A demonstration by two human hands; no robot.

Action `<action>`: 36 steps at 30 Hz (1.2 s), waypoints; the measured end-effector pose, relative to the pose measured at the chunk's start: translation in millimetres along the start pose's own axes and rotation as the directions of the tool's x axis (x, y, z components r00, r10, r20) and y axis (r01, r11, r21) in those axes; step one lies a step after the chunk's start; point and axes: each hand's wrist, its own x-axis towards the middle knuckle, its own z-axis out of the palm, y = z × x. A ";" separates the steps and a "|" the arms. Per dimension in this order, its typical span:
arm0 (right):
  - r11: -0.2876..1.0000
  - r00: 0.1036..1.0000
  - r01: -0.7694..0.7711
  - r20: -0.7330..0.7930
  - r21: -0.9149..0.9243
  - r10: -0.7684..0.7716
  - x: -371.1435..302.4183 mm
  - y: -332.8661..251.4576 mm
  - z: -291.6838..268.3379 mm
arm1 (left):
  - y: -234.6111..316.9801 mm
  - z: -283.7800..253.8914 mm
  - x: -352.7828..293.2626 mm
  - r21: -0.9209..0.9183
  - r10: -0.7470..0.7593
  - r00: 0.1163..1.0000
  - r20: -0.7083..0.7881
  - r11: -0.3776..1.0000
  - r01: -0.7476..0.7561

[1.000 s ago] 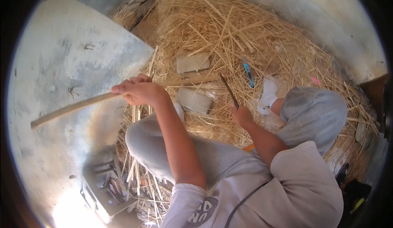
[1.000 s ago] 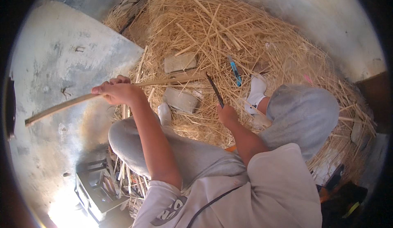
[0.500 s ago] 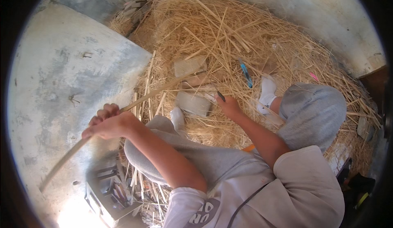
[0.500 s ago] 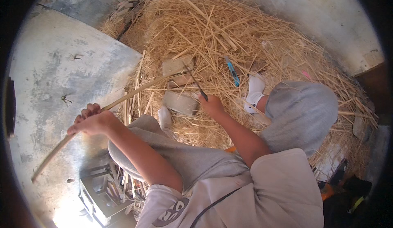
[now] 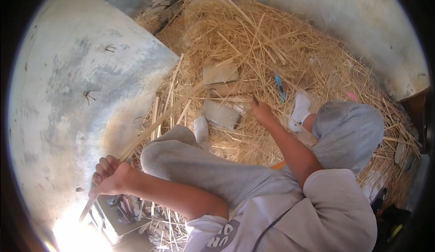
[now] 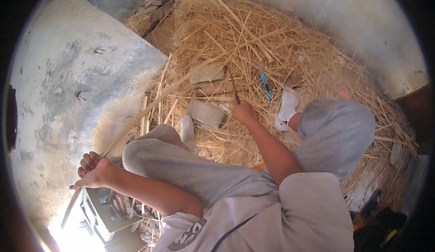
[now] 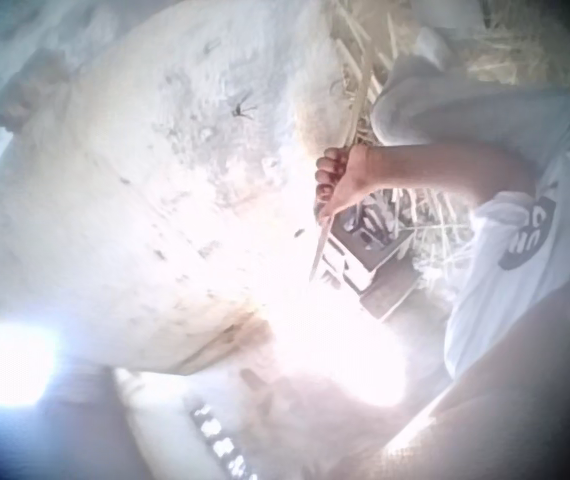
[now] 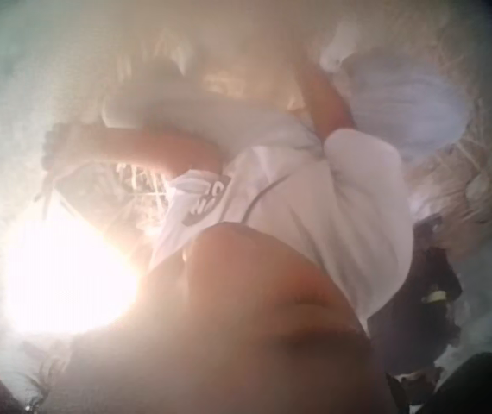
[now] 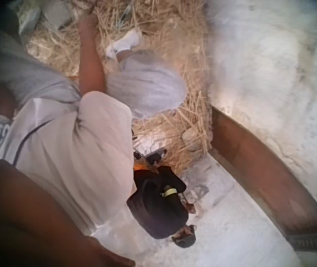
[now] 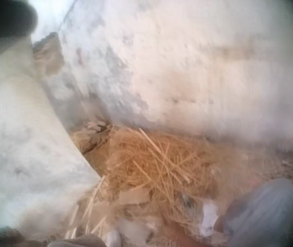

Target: The person sits on a bed of straw and uses a knife to split a long bamboo stick into thin strips. They hold the stick with one hand and use the knife to shave and split the material, creating thin slivers that fall onto the straw below.

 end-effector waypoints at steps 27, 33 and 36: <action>0.912 0.921 0.263 -0.199 -0.316 -0.335 165.8 106.2 -95.7 | -40.5 -31.1 31.7 -0.138 -0.679 0.495 0.542 0.509 0.850; 0.916 0.947 0.179 -0.191 -0.360 -0.260 181.0 106.9 -115.1 | -59.1 -11.5 14.1 -0.082 -0.726 0.437 0.532 0.469 0.879; 0.987 0.990 0.098 -0.090 -0.129 -0.110 169.3 113.6 -124.7 | -51.3 -22.1 23.2 -0.073 -0.709 0.505 0.493 0.544 0.836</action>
